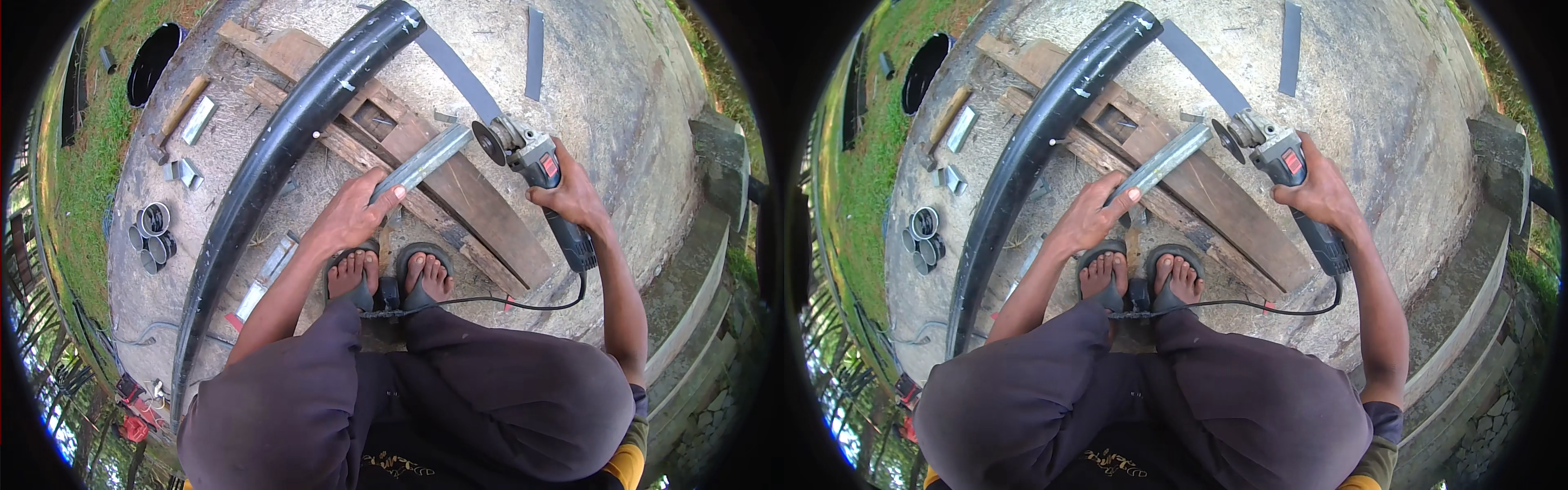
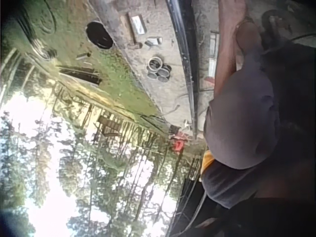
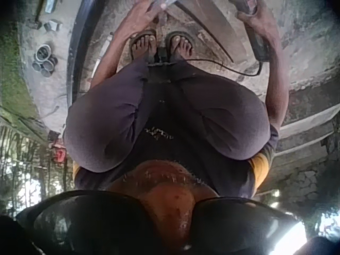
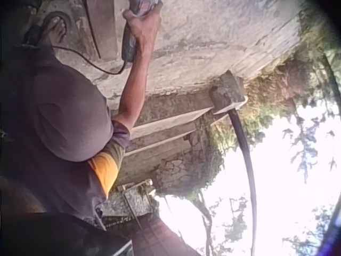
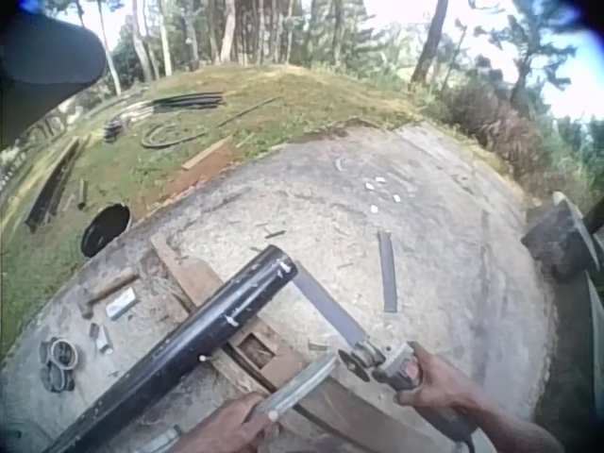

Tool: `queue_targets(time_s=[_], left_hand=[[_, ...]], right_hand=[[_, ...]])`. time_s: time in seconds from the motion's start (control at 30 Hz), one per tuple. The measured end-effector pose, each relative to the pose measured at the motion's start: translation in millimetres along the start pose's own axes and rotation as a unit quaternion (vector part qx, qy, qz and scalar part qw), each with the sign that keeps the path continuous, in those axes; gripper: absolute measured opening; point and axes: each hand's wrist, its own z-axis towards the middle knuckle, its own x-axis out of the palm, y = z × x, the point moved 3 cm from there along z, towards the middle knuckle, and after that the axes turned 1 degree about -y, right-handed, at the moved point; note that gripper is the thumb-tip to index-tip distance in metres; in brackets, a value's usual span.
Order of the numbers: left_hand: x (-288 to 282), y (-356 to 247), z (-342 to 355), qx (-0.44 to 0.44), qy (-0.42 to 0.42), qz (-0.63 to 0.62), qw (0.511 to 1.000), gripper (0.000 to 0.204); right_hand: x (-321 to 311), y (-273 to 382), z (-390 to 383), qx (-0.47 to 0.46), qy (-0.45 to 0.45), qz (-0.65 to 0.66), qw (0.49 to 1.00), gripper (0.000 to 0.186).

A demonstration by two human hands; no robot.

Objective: The person measures a metal profile using a measuring tape, marks it with a cutting disc, and cuts pieces from the metal profile using an angle grinder.

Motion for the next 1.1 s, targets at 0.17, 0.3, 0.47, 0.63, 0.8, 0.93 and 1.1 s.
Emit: queue_targets(time_s=[0.17, 0.3, 0.47, 0.63, 0.8, 0.93, 1.1], left_hand=[[4.0, 8.7, 1.5, 0.023, -0.029, -0.014, 0.999, 0.055], [14.3, -3.1, -7.7, 0.015, -0.074, 0.095, 0.993, 0.045], [27.6, -8.8, -12.4, 0.059, -0.154, 0.193, 0.967, 0.041], [40.8, -7.2, -13.5, 0.107, -0.226, 0.26, 0.932, 0.042], [48.4, -1.3, -12.1, 0.12, -0.246, 0.298, 0.915, 0.043], [50.3, -1.7, -11.4, 0.122, -0.248, 0.286, 0.917, 0.043], [51.8, -2.9, -9.0, 0.133, -0.25, 0.294, 0.913, 0.042]], right_hand=[[-4.1, 16.7, 5.3, -0.036, 0.019, -0.02, 0.999, 0.099], [-8.3, 24.3, 2.7, -0.021, 0.031, -0.035, 0.999, 0.1], [-11.3, 15.9, 5.2, -0.036, 0.043, -0.066, 0.996, 0.101], [-10.6, 22.2, 10.8, -0.028, 0.031, -0.061, 0.997, 0.102], [-11.0, 30.2, 6.1, -0.022, 0.044, -0.051, 0.997, 0.103], [1.7, 7.4, -7.4, -0.011, 0.029, -0.06, 0.998, 0.104], [1.5, -1.2, -15.2, 0.0, 0.025, -0.041, 0.999, 0.107]])
